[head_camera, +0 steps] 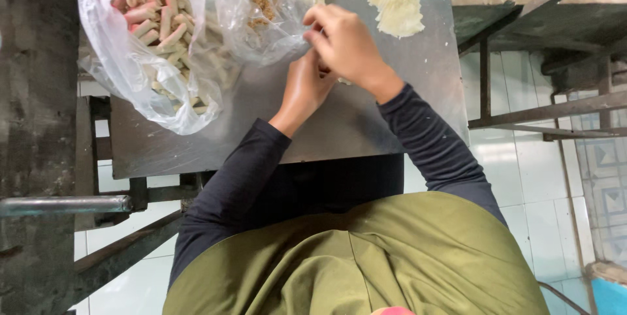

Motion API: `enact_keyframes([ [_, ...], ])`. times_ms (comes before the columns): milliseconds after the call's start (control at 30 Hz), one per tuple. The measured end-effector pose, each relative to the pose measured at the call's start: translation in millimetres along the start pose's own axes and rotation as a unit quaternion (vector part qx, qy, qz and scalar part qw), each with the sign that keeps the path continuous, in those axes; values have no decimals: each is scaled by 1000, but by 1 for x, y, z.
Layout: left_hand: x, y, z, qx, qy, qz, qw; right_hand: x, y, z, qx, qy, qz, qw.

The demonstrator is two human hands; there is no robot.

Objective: The person sits at a metal table and folds triangular pastry wrappers around a filling, rolling each wrapper by hand into a cylindrical roll. The person places each finished roll into a plastic bag that gradually fills with rolled pastries.

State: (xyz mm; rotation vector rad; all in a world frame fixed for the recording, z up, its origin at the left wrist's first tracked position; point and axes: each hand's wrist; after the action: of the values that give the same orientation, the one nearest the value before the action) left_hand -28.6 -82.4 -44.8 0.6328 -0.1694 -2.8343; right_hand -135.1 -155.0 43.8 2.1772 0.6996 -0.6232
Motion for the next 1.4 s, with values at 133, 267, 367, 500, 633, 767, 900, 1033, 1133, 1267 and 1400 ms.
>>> enact_keyframes([
  [133, 5, 2, -8, -23, -16, 5, 1000, 30, 15, 4, 58, -49, -53, 996],
  [267, 4, 2, -7, 19, -38, 18, 999, 39, 31, 14, 135, -41, -104, 985],
  [367, 4, 0, -3, -10, -32, -4, 999, 39, 36, 17, 122, -21, -99, 987],
  [500, 5, 0, 0, -29, -8, -7, 1000, 40, 33, 12, 85, -74, -49, 992],
  [633, 6, 0, -1, 49, -25, 37, 998, 46, 33, 7, 23, -196, -5, 980],
  [767, 7, 0, -3, 3, -51, 13, 999, 49, 37, 7, 14, -176, 8, 984],
  [900, 5, 0, -2, -41, -28, -26, 998, 44, 43, 9, 110, 27, -11, 994],
  [1033, 3, -1, 1, -1, -72, -11, 997, 39, 51, 11, 304, 211, -66, 927],
  [1133, 0, -1, 4, -29, -57, -29, 998, 34, 50, 15, 362, 274, -83, 887],
  [1267, -4, -2, 7, -26, -75, -30, 996, 20, 36, 20, 370, 321, -63, 870],
  [1400, -9, -5, 10, -1, -101, -16, 995, -2, 16, 22, 341, 358, -48, 868],
])
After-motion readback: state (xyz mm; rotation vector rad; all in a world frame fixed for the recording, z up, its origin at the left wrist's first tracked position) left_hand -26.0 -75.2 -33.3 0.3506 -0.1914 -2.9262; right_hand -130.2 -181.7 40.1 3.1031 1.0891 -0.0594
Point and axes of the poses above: each hand's wrist, its own y-axis towards the middle knuckle, its own x-axis out of the palm, z = x × y, and after that the axes turned 6 degrees about y, right-handed
